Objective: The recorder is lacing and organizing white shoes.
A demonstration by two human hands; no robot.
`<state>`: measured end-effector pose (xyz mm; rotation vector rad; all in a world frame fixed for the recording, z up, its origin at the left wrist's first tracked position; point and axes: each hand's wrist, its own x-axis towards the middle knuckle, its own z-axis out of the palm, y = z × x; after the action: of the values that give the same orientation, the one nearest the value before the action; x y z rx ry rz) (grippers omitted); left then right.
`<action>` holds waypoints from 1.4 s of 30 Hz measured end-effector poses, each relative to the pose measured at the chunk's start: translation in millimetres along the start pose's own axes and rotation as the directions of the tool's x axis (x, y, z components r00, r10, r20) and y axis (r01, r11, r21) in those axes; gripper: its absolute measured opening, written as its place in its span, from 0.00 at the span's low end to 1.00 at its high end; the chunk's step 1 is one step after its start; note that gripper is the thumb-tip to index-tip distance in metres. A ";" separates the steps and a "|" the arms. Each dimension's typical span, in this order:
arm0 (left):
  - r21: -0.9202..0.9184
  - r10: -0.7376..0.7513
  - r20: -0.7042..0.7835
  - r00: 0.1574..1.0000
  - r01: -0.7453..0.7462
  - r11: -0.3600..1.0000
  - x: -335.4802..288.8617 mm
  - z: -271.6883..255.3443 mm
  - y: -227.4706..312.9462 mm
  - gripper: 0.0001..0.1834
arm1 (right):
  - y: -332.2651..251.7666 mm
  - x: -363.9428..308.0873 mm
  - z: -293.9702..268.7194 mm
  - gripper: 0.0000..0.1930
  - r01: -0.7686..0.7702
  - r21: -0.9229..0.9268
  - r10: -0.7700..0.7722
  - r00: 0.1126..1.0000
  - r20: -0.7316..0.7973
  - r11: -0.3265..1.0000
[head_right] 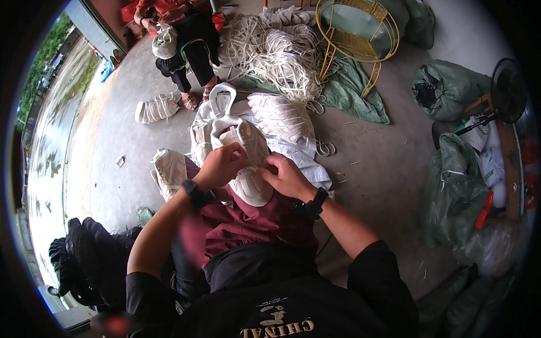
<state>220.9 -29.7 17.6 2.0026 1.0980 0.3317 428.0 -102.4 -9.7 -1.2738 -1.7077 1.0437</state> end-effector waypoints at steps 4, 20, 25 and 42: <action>-0.111 -0.084 -0.033 0.996 0.080 0.991 -2.7 1.1 4.4 0.11 | 5.6 0.0 1.4 0.13 0.007 0.092 -0.008 1.000 0.015 0.996; -0.465 -0.352 -0.631 0.691 0.025 0.885 -31.0 -109.5 -62.9 0.05 | 15.7 1.9 -12.1 0.12 0.057 -0.067 -0.052 0.996 0.076 0.996; -0.014 -0.101 -0.676 0.730 0.124 0.992 -39.2 -80.1 -55.5 0.15 | 16.6 2.8 -14.9 0.13 0.112 -0.057 -0.108 0.992 0.073 0.992; 0.358 -0.012 -0.059 0.998 0.032 0.933 -4.3 -15.6 23.7 0.14 | 14.7 6.5 -18.8 0.09 0.128 -0.111 -0.121 0.990 0.068 0.986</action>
<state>223.6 -31.9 46.1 2.3099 1.2895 0.1837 448.8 -90.3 -15.3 -1.2001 -1.8918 0.9310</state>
